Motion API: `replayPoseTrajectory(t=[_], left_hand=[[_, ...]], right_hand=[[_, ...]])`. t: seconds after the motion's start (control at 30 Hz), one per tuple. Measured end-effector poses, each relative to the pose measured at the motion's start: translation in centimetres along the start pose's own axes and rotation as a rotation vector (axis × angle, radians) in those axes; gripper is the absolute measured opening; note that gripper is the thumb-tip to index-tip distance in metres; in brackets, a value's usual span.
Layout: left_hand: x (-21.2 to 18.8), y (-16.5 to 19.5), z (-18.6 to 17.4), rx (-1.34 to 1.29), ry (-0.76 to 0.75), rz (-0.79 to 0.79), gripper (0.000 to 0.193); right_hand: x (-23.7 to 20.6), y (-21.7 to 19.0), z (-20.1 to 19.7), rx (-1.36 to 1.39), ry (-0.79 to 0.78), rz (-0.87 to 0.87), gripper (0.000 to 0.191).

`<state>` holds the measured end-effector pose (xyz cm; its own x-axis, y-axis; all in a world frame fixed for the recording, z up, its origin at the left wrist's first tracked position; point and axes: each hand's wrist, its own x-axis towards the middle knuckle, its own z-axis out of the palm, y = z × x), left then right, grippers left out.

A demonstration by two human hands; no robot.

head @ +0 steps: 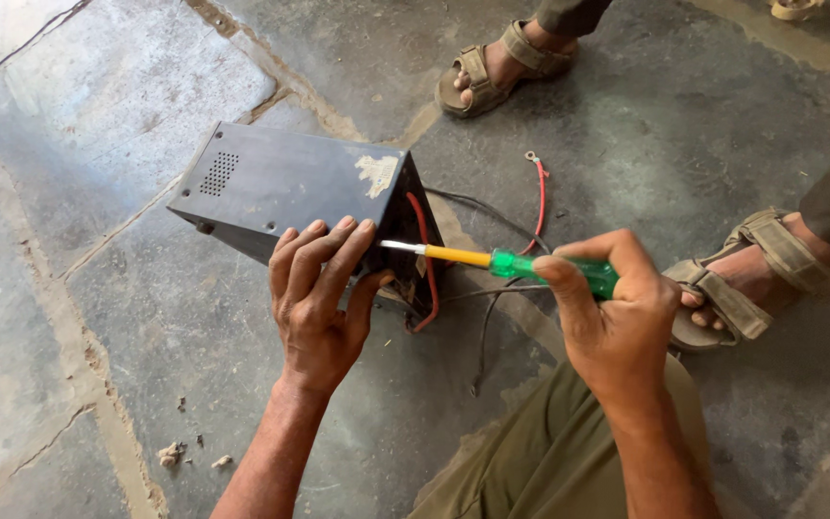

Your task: The person sits on the floor and uses a screwdriver to remove screws from a power supply unit. They open the casing, inspect the internal components, and then reassemble the unit by securing the screws back in place.

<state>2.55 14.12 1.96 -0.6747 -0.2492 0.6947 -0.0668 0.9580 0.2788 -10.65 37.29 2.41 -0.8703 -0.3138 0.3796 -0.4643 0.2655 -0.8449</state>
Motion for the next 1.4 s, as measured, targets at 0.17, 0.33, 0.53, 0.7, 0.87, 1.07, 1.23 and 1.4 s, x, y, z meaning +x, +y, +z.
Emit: replayPoseTrajectory(t=[0.17,0.33,0.53,0.7,0.87,1.07,1.23,1.4], left_hand=[[0.1,0.0,0.2,0.018,0.013,-0.001,0.049],[-0.1,-0.1,0.3,0.021,0.0,0.002,0.049],[-0.2,-0.1,0.3,0.022,0.0,0.001,0.05],[0.3,0.1,-0.1,0.007,0.008,0.003,0.048],[0.6,0.2,-0.5,-0.016,0.016,0.005,0.046],[0.5,-0.2,-0.5,-0.038,0.035,-0.016,0.047],[0.7,-0.1,-0.8,-0.042,0.047,-0.008,0.048],[0.9,0.1,-1.0,-0.039,0.05,0.006,0.048]], right_hand=[[0.0,-0.1,-0.2,0.149,-0.065,0.043,0.026],[-0.2,-0.8,-0.2,0.159,-0.024,-0.101,0.037],[0.2,-1.0,-1.4,0.221,-0.151,-0.193,0.025],[2.0,-2.1,-1.9,-0.072,-0.214,-0.475,0.033],[5.0,-3.2,-2.3,-0.594,-0.387,-1.067,0.052],[6.0,-5.8,-1.5,-0.651,-0.652,-0.774,0.04],[7.8,-7.5,-1.2,-0.293,-0.964,0.153,0.035],[6.5,-6.8,-2.0,-0.55,-0.699,-0.714,0.042]])
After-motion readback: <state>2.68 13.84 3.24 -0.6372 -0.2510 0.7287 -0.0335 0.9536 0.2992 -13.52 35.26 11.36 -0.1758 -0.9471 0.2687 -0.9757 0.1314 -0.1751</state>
